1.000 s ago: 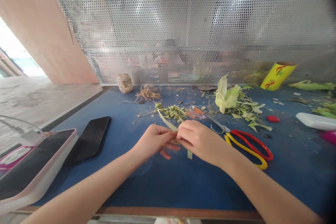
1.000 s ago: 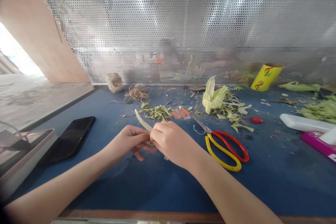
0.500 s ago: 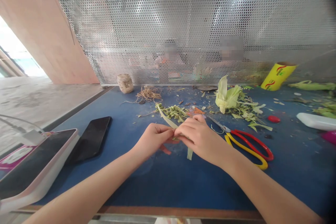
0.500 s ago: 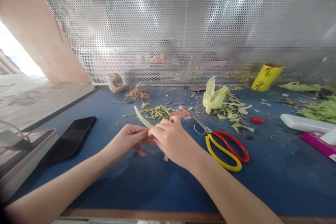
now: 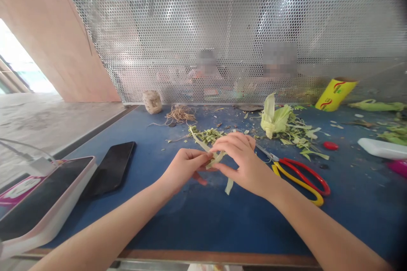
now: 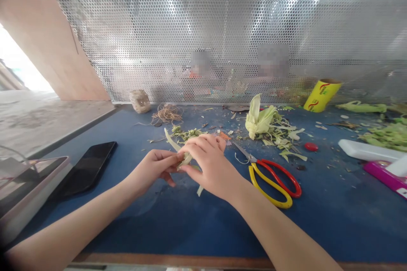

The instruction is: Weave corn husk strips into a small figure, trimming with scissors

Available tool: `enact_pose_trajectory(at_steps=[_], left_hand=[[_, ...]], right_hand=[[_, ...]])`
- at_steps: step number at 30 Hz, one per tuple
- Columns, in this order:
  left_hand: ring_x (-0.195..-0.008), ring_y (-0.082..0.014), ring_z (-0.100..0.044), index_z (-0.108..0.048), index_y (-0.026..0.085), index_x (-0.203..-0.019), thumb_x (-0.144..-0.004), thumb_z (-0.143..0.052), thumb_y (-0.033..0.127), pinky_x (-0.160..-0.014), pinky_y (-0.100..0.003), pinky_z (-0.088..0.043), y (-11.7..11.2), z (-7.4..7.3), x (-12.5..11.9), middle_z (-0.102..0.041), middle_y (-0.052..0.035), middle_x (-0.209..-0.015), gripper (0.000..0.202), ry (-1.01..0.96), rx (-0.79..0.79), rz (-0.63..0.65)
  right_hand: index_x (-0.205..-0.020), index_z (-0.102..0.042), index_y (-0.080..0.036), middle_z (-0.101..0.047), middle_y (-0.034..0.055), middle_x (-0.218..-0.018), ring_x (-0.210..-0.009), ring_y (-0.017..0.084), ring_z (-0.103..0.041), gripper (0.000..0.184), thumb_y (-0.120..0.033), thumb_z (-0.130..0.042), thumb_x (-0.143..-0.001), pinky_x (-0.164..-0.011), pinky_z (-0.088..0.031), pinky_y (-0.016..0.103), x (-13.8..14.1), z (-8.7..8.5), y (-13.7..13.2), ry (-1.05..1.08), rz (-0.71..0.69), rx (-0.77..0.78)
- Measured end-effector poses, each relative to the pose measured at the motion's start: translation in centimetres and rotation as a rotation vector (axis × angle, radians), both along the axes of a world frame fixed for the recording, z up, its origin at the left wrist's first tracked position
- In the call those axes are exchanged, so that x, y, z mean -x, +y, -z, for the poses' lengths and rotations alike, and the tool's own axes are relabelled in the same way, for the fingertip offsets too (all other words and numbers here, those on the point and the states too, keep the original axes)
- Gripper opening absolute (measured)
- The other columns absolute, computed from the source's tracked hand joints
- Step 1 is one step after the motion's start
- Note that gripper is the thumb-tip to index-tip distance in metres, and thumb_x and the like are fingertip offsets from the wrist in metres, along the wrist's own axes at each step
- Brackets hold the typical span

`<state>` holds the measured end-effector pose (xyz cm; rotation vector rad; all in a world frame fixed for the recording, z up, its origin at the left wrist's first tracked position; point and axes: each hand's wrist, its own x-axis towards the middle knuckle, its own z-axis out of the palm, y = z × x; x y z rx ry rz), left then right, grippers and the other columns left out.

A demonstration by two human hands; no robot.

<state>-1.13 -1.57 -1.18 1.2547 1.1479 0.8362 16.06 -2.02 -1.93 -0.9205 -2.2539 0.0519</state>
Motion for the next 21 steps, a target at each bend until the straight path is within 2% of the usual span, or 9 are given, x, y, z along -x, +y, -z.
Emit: enact_pose_trajectory(at_steps=[3, 5, 9, 12, 15, 17, 19, 21], left_hand=[[-0.071, -0.0222, -0.064, -0.066, 0.013, -0.062, -0.064, -0.066, 0.037, -0.041, -0.022, -0.049, 0.0, 0.0, 0.1, -0.062, -0.0041, -0.06, 0.024, -0.005, 0.018, 0.016], [-0.074, -0.0231, -0.064, -0.067, 0.013, -0.064, -0.064, -0.066, 0.037, -0.042, -0.022, -0.049, -0.1, -0.1, 0.0, -0.061, -0.0036, -0.057, 0.024, -0.001, 0.022, 0.02], [-0.06, -0.0181, -0.061, -0.065, 0.014, -0.055, -0.064, -0.063, 0.035, -0.043, -0.022, -0.049, -0.2, -0.1, -0.2, -0.046, 0.0015, -0.042, 0.023, 0.009, -0.017, 0.017], [-0.046, -0.0097, -0.048, -0.062, 0.014, -0.051, -0.064, -0.06, 0.028, -0.046, -0.023, -0.049, -0.3, -0.1, -0.3, -0.051, 0.0015, -0.047, 0.019, 0.011, -0.029, 0.014], [-0.043, -0.0076, -0.043, -0.062, 0.014, -0.054, -0.064, -0.06, 0.028, -0.049, -0.024, -0.048, 0.0, 0.0, -0.2, -0.05, 0.0026, -0.046, 0.018, -0.048, -0.007, 0.007], [-0.044, -0.0073, -0.043, -0.062, 0.013, -0.054, -0.066, -0.062, 0.033, -0.052, -0.022, -0.046, 0.2, 0.1, -0.1, -0.046, 0.0035, -0.043, 0.023, -0.1, -0.018, -0.028], [-0.046, -0.0083, -0.046, -0.061, 0.013, -0.054, -0.065, -0.064, 0.037, -0.055, -0.022, -0.044, 0.5, 0.3, -0.1, -0.045, 0.0033, -0.042, 0.027, -0.146, -0.051, -0.093], [-0.052, -0.011, -0.052, -0.062, 0.013, -0.056, -0.065, -0.065, 0.04, -0.058, -0.023, -0.044, 0.7, 0.6, -0.1, -0.049, 0.0013, -0.045, 0.028, -0.182, -0.08, -0.159]], right_hand=[[-0.095, -0.055, -0.023, -0.06, 0.004, -0.1, -0.099, 0.018, -0.05, 0.013, -0.026, -0.049, -0.084, -0.085, -0.029, 0.034, -0.2, 0.1, 0.2, 0.065, 0.012, -0.026], [-0.09, -0.056, -0.022, -0.061, 0.0031, -0.095, -0.094, 0.017, -0.052, 0.009, -0.024, -0.05, -0.084, -0.084, -0.031, 0.033, -0.2, 0.2, 0.3, 0.094, 0.02, -0.063], [-0.078, -0.057, -0.021, -0.062, 0.0009, -0.083, -0.088, 0.015, -0.053, 0.007, -0.023, -0.052, -0.083, -0.082, -0.033, 0.031, 0.1, 0.4, 0.5, 0.075, -0.029, -0.093], [-0.077, -0.056, -0.021, -0.062, 0.0004, -0.081, -0.088, 0.015, -0.052, 0.011, -0.024, -0.049, -0.085, -0.083, -0.032, 0.032, 0.6, 0.6, 0.3, 0.043, -0.075, -0.083], [-0.083, -0.056, -0.022, -0.062, 0.003, -0.09, -0.095, 0.018, -0.05, 0.008, -0.027, -0.05, -0.084, -0.084, -0.031, 0.034, 1.1, 0.7, -0.2, 0.067, -0.009, -0.17], [-0.08, -0.055, -0.02, -0.062, 0.0052, -0.086, -0.089, 0.018, -0.052, 0.01, -0.029, -0.052, -0.082, -0.081, -0.034, 0.033, 1.2, 0.7, -0.7, 0.153, 0.071, -0.254], [-0.069, -0.054, -0.019, -0.059, 0.0032, -0.069, -0.069, 0.014, -0.054, 0.019, -0.031, -0.049, -0.083, -0.067, -0.038, 0.027, 1.4, 0.8, -1.2, 0.2, 0.117, -0.206], [-0.058, -0.052, -0.019, -0.052, -0.0009, -0.051, -0.049, 0.011, -0.047, 0.031, -0.036, -0.046, -0.084, -0.05, -0.033, 0.023, 1.7, 0.9, -1.5, 0.141, 0.157, 0.007]])
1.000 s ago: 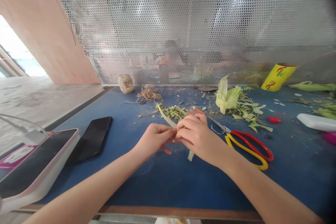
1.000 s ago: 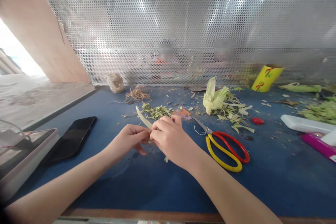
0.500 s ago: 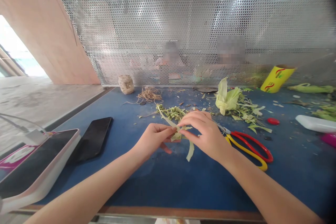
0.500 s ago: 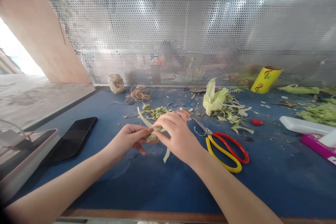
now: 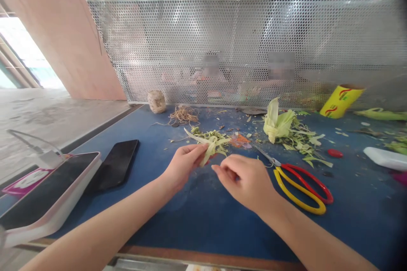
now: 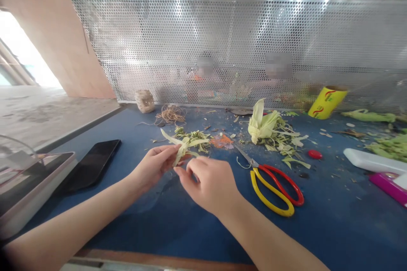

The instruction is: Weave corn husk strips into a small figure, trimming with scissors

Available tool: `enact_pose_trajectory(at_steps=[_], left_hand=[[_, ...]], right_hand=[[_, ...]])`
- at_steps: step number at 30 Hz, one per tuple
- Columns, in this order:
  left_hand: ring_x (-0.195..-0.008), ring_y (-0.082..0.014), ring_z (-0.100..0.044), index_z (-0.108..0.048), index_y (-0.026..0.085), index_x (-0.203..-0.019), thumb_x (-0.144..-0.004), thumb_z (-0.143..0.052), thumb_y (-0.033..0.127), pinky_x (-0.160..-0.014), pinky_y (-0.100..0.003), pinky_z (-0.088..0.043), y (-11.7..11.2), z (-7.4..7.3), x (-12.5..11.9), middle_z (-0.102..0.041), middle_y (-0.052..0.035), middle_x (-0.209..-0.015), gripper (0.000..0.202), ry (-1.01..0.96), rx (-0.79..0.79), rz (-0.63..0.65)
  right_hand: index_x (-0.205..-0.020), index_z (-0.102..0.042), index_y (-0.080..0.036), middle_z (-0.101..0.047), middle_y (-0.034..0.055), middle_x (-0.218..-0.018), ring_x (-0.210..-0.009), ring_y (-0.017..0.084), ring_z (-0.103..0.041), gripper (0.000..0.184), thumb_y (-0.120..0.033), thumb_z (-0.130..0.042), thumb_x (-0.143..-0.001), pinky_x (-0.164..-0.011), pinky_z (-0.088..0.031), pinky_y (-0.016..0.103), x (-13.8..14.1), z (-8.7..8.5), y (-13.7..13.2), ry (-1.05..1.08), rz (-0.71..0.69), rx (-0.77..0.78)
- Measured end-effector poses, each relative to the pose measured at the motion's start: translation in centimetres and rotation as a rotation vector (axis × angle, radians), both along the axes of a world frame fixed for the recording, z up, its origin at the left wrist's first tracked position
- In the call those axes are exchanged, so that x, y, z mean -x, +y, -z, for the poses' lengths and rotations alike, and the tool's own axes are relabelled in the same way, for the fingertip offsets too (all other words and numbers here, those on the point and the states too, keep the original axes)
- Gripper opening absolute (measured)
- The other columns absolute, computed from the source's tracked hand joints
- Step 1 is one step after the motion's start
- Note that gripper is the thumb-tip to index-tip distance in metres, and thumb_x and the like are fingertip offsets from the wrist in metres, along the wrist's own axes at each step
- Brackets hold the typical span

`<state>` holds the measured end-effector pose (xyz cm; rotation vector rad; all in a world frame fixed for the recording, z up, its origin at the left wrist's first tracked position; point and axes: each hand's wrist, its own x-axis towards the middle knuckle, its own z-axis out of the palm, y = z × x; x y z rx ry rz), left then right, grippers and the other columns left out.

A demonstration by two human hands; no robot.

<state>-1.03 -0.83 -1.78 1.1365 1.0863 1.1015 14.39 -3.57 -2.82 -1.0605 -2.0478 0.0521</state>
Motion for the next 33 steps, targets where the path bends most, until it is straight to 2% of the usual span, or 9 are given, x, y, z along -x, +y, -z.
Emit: enact_pose_trajectory(at_steps=[3, 6, 10, 16, 19, 23, 26, 28, 33], left_hand=[[-0.06, -0.0141, -0.056, -0.063, 0.012, -0.062, -0.064, -0.065, 0.043, -0.06, -0.024, -0.044, 0.1, 0.4, -0.2, -0.056, -0.0016, -0.053, 0.03, -0.017, -0.014, -0.062], [-0.059, -0.0134, -0.055, -0.063, 0.012, -0.065, -0.065, -0.065, 0.044, -0.058, -0.023, -0.044, 0.0, 0.6, -0.5, -0.058, -0.0015, -0.055, 0.032, -0.021, -0.007, -0.058], [-0.053, -0.0121, -0.054, -0.063, 0.012, -0.068, -0.066, -0.064, 0.042, -0.051, -0.023, -0.042, -0.4, 0.7, -0.9, -0.057, -0.0011, -0.055, 0.03, -0.061, 0.037, -0.004], [-0.053, -0.0111, -0.055, -0.062, 0.011, -0.068, -0.069, -0.063, 0.038, -0.051, -0.022, -0.043, -0.6, 0.7, -1.1, -0.059, -0.0021, -0.058, 0.027, -0.133, 0.066, 0.02], [-0.057, -0.012, -0.058, -0.063, 0.012, -0.071, -0.068, -0.064, 0.038, -0.053, -0.021, -0.045, -0.3, 0.7, -0.9, -0.063, -0.003, -0.062, 0.026, -0.15, 0.133, -0.015], [-0.082, -0.0155, -0.063, -0.065, 0.013, -0.074, -0.067, -0.067, 0.032, -0.073, -0.023, -0.047, 0.4, 0.4, -0.4, -0.07, -0.0066, -0.082, 0.02, -0.26, 0.146, -0.146], [-0.088, -0.0183, -0.063, -0.066, 0.012, -0.075, -0.066, -0.067, 0.032, -0.078, -0.025, -0.046, 0.7, 0.0, -0.1, -0.07, -0.0087, -0.085, 0.021, -0.271, 0.116, -0.16], [-0.084, -0.0185, -0.064, -0.067, 0.012, -0.075, -0.065, -0.066, 0.033, -0.078, -0.025, -0.045, 0.7, -0.1, -0.1, -0.071, -0.0088, -0.082, 0.023, -0.241, 0.099, -0.132], [-0.077, -0.0181, -0.064, -0.069, 0.012, -0.074, -0.065, -0.067, 0.035, -0.076, -0.025, -0.046, 0.3, -0.3, -0.2, -0.071, -0.0088, -0.078, 0.025, -0.189, 0.073, -0.033]], right_hand=[[-0.06, -0.058, -0.02, -0.051, -0.0025, -0.044, -0.04, 0.01, -0.044, 0.038, -0.046, -0.044, -0.082, -0.042, -0.027, 0.023, 0.6, 0.2, 0.0, -0.041, 0.047, 0.368], [-0.079, -0.064, -0.02, -0.058, -0.0009, -0.05, -0.045, 0.012, -0.052, 0.034, -0.048, -0.044, -0.081, -0.044, -0.032, 0.021, 1.2, 0.6, 0.6, 0.075, -0.001, 0.543], [-0.075, -0.063, -0.018, -0.057, -0.001, -0.048, -0.046, 0.011, -0.054, 0.033, -0.042, -0.042, -0.084, -0.048, -0.037, 0.02, 1.5, 1.0, 1.2, 0.198, -0.105, 0.638], [-0.071, -0.06, -0.02, -0.056, -0.0019, -0.051, -0.047, 0.011, -0.052, 0.027, -0.038, -0.044, -0.084, -0.049, -0.036, 0.021, 1.7, 1.5, 1.3, 0.119, -0.036, 0.582], [-0.064, -0.058, -0.018, -0.053, -0.0027, -0.047, -0.047, 0.01, -0.051, 0.032, -0.032, -0.039, -0.086, -0.051, -0.036, 0.02, 1.8, 1.8, 1.1, 0.092, -0.15, 0.591], [-0.073, -0.064, -0.018, -0.05, -0.0039, -0.046, -0.044, 0.008, -0.049, 0.033, -0.033, -0.038, -0.087, -0.047, -0.034, 0.018, 2.2, 2.0, 0.0, 0.038, -0.387, 0.734], [-0.073, -0.065, -0.019, -0.051, -0.0043, -0.047, -0.045, 0.007, -0.049, 0.033, -0.035, -0.039, -0.086, -0.048, -0.033, 0.017, 2.1, 1.7, -0.9, -0.019, -0.486, 0.77], [-0.067, -0.063, -0.019, -0.05, -0.0041, -0.046, -0.045, 0.007, -0.047, 0.036, -0.038, -0.04, -0.086, -0.047, -0.031, 0.018, 1.8, 1.2, -0.9, -0.015, -0.419, 0.707], [-0.061, -0.053, -0.017, -0.05, -0.0008, -0.055, -0.053, 0.01, -0.045, 0.039, -0.041, -0.035, -0.087, -0.053, -0.032, 0.021, -0.2, -0.4, 1.2, 0.228, 0.036, 0.346]])
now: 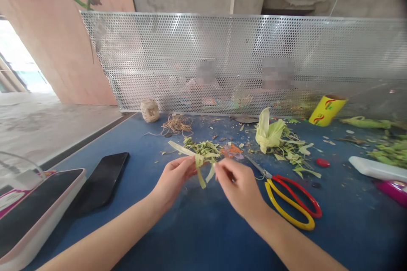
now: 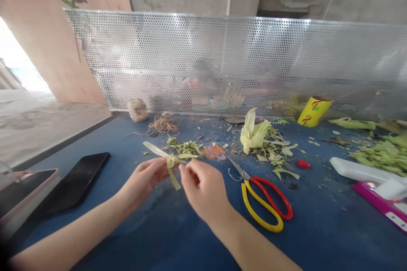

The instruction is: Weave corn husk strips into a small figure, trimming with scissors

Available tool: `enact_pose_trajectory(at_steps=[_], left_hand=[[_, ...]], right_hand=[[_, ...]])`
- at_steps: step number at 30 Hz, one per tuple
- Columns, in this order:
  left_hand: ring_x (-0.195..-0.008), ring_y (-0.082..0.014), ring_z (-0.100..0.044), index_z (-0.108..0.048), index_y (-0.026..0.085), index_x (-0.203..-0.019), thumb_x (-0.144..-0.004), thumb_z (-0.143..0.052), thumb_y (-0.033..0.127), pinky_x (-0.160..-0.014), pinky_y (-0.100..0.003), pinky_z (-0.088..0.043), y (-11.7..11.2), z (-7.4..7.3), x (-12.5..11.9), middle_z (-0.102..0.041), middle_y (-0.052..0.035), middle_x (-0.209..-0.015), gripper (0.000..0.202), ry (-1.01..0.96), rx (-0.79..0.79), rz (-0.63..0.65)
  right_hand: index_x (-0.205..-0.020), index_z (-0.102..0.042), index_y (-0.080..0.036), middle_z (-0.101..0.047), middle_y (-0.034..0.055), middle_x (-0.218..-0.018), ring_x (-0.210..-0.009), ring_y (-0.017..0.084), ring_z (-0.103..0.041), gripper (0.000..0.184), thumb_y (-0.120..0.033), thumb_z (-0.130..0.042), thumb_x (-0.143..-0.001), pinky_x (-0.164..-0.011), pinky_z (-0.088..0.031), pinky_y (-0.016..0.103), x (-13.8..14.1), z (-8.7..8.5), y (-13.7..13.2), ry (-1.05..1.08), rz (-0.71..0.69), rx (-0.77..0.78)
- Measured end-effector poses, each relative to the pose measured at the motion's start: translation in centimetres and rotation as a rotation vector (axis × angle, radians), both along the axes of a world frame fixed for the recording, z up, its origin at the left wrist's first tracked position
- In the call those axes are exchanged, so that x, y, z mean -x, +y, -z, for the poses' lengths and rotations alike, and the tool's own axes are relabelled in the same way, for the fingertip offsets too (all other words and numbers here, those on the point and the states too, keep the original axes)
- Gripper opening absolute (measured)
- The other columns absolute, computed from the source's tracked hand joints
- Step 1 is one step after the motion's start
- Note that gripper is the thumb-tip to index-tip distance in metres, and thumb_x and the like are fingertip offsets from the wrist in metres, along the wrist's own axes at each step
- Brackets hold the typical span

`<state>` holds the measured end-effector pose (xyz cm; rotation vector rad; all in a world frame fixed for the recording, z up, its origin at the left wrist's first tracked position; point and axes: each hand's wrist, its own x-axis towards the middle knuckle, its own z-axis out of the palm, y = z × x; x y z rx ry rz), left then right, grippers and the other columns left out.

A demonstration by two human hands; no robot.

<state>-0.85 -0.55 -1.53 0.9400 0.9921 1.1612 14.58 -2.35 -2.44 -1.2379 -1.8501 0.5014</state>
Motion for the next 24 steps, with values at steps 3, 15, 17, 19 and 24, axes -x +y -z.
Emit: enact_pose_trajectory(at_steps=[3, 15, 17, 19, 24], left_hand=[[-0.071, -0.0169, -0.064, -0.07, 0.012, -0.075, -0.066, -0.067, 0.035, -0.071, -0.024, -0.047, -0.2, 0.0, 0.1, -0.07, -0.0079, -0.074, 0.025, 0.034, -0.006, 0.038], [-0.06, -0.0116, -0.06, -0.067, 0.012, -0.075, -0.066, -0.067, 0.032, -0.066, -0.021, -0.046, -0.7, -0.5, 0.6, -0.068, -0.0041, -0.065, 0.022, 0.102, -0.039, 0.101], [-0.058, -0.0101, -0.058, -0.064, 0.012, -0.078, -0.064, -0.07, 0.03, -0.064, -0.02, -0.046, -0.8, -0.5, 0.4, -0.068, -0.0025, -0.066, 0.024, 0.108, -0.069, 0.111], [-0.055, -0.0094, -0.057, -0.059, 0.013, -0.085, -0.064, -0.07, 0.03, -0.058, -0.019, -0.045, -0.9, -0.4, 0.2, -0.066, 0.0, -0.062, 0.029, 0.143, -0.087, 0.09], [-0.046, -0.0116, -0.058, -0.046, 0.016, -0.095, -0.07, -0.063, 0.035, -0.047, -0.02, -0.039, -1.0, -0.6, 0.1, -0.063, 0.0032, -0.054, 0.035, 0.29, -0.11, 0.077]], right_hand=[[-0.08, -0.059, -0.017, -0.059, 0.0047, -0.079, -0.075, 0.016, -0.053, 0.035, -0.049, -0.043, -0.081, -0.065, -0.039, 0.025, -0.6, -0.1, 1.4, 0.011, 0.02, 0.089], [-0.084, -0.064, -0.019, -0.063, 0.0028, -0.079, -0.077, 0.017, -0.057, 0.031, -0.045, -0.047, -0.08, -0.069, -0.042, 0.029, 0.8, 0.3, 1.8, 0.232, -0.26, 0.254], [-0.093, -0.062, -0.018, -0.062, 0.0023, -0.077, -0.075, 0.016, -0.057, 0.031, -0.043, -0.055, -0.075, -0.068, -0.044, 0.029, 1.1, 0.5, 1.8, 0.361, -0.339, 0.322], [-0.097, -0.059, -0.018, -0.062, 0.0024, -0.078, -0.072, 0.016, -0.058, 0.037, -0.043, -0.06, -0.07, -0.065, -0.047, 0.029, 1.5, 0.7, 1.7, 0.482, -0.388, 0.398], [-0.08, -0.063, -0.017, -0.06, 0.0007, -0.069, -0.064, 0.014, -0.054, 0.024, -0.038, -0.062, -0.069, -0.058, -0.044, 0.026, 1.7, 1.1, 1.8, 0.457, -0.268, 0.317]])
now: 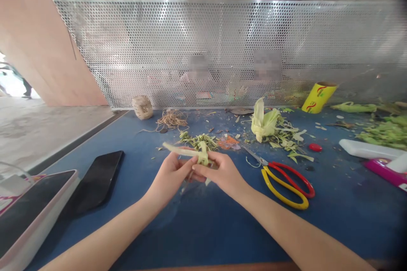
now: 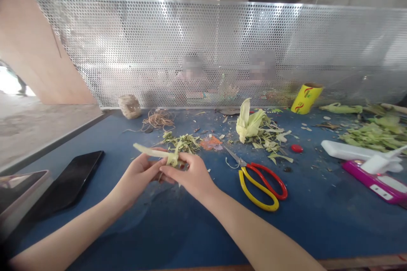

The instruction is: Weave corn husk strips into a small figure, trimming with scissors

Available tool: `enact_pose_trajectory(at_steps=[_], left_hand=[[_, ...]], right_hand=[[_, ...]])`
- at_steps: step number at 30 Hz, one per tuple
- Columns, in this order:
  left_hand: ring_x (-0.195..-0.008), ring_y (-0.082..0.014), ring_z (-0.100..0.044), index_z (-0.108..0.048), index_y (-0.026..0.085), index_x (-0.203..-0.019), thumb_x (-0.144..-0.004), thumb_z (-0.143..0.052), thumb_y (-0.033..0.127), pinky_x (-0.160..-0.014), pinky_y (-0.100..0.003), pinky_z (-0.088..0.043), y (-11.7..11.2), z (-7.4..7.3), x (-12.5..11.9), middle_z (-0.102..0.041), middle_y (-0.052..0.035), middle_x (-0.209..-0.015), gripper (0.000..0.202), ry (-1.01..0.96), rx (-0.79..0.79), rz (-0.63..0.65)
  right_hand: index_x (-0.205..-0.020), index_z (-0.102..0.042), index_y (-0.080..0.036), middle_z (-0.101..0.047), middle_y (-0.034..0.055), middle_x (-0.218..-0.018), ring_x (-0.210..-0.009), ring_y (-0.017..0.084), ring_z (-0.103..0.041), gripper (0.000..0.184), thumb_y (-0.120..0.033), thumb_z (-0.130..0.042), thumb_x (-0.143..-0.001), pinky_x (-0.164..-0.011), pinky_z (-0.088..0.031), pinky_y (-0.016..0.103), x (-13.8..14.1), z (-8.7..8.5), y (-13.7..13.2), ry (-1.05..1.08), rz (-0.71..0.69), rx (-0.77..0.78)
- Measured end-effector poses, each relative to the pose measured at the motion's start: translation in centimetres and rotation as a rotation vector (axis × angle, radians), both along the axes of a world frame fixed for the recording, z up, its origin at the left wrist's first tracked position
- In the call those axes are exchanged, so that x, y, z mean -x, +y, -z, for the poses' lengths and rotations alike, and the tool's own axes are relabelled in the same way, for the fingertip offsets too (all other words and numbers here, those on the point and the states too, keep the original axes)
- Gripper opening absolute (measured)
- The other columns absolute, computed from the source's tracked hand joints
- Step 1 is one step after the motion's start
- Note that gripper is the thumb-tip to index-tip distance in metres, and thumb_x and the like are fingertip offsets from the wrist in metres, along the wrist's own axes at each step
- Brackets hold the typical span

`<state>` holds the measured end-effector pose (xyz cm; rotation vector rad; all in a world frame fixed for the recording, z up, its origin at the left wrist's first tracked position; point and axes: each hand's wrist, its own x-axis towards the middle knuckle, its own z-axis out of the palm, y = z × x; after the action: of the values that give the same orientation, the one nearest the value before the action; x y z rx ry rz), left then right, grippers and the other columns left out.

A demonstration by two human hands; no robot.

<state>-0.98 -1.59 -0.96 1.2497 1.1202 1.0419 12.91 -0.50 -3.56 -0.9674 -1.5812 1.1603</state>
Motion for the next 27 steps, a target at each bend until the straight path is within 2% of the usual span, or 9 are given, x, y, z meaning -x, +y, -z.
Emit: enact_pose_trajectory(at_steps=[2, 5, 8, 12, 15, 19, 23, 27], left_hand=[[-0.051, -0.0139, -0.062, -0.044, 0.017, -0.097, -0.073, -0.059, 0.036, -0.046, -0.02, -0.037, -0.1, -0.3, 0.1, -0.065, 0.0007, -0.062, 0.034, 0.021, -0.009, 0.032], [-0.054, -0.0149, -0.063, -0.043, 0.017, -0.1, -0.072, -0.06, 0.033, -0.044, -0.019, -0.034, -0.1, -0.6, 0.2, -0.067, -0.0017, -0.071, 0.037, 0.051, -0.037, 0.078], [-0.047, -0.0115, -0.058, -0.048, 0.015, -0.1, -0.07, -0.062, 0.029, -0.043, -0.019, -0.034, 0.0, -0.4, 0.4, -0.065, -0.0004, -0.063, 0.036, 0.097, -0.052, 0.105], [-0.039, -0.0064, -0.043, -0.06, 0.011, -0.073, -0.072, -0.058, 0.033, -0.041, -0.019, -0.031, 0.2, -0.1, 0.5, -0.057, -0.0002, -0.047, 0.023, 0.21, -0.027, 0.164], [-0.039, -0.0067, -0.043, -0.062, 0.011, -0.065, -0.071, -0.059, 0.035, -0.039, -0.02, -0.03, 0.1, -0.3, 0.5, -0.055, -0.0009, -0.049, 0.025, 0.212, -0.019, 0.157], [-0.043, -0.0082, -0.05, -0.055, 0.016, -0.08, -0.067, -0.065, 0.032, -0.04, -0.02, -0.033, -0.3, -0.8, 0.3, -0.064, -0.0021, -0.068, 0.023, 0.1, -0.035, 0.111], [-0.053, -0.0124, -0.055, -0.054, 0.017, -0.089, -0.067, -0.066, 0.033, -0.048, -0.022, -0.039, -0.6, -0.8, 0.2, -0.065, -0.0024, -0.066, 0.031, 0.099, -0.052, 0.071], [-0.066, -0.017, -0.056, -0.061, 0.016, -0.092, -0.065, -0.065, 0.043, -0.055, -0.025, -0.04, -0.4, -0.8, 0.9, -0.066, -0.0067, -0.078, 0.038, 0.059, -0.069, 0.17]], right_hand=[[-0.075, -0.063, -0.017, -0.061, 0.0008, -0.071, -0.069, 0.015, -0.054, 0.018, -0.033, -0.061, -0.069, -0.063, -0.043, 0.026, -0.3, -0.1, 0.2, -0.01, 0.074, -0.07], [-0.078, -0.063, -0.019, -0.062, 0.0007, -0.074, -0.074, 0.015, -0.056, 0.015, -0.031, -0.061, -0.07, -0.068, -0.042, 0.028, -0.8, -0.5, 0.3, 0.025, 0.09, -0.103], [-0.076, -0.061, -0.019, -0.061, -0.0002, -0.071, -0.072, 0.015, -0.055, 0.015, -0.03, -0.064, -0.067, -0.068, -0.042, 0.027, -1.0, -0.8, 0.2, 0.024, 0.058, -0.111], [-0.069, -0.06, -0.018, -0.058, -0.001, -0.065, -0.068, 0.015, -0.053, 0.013, -0.03, -0.064, -0.066, -0.066, -0.041, 0.027, -1.2, -0.6, 0.4, 0.057, 0.055, -0.112], [-0.07, -0.06, -0.018, -0.058, -0.0007, -0.067, -0.069, 0.014, -0.053, 0.014, -0.032, -0.064, -0.067, -0.068, -0.04, 0.027, -1.5, -0.4, 0.8, 0.076, 0.108, -0.099], [-0.071, -0.059, -0.018, -0.057, -0.001, -0.07, -0.068, 0.013, -0.053, 0.019, -0.036, -0.064, -0.067, -0.067, -0.041, 0.026, -2.1, -0.5, 1.1, 0.126, 0.184, -0.05], [-0.079, -0.061, -0.019, -0.062, 0.0009, -0.078, -0.075, 0.014, -0.055, 0.017, -0.034, -0.06, -0.071, -0.07, -0.043, 0.027, -2.1, -0.8, 1.0, 0.092, 0.064, -0.07], [-0.082, -0.061, -0.02, -0.062, 0.0014, -0.08, -0.079, 0.016, -0.055, 0.016, -0.031, -0.06, -0.071, -0.075, -0.043, 0.031, -2.0, -0.8, 0.8, 0.014, 0.017, -0.115]])
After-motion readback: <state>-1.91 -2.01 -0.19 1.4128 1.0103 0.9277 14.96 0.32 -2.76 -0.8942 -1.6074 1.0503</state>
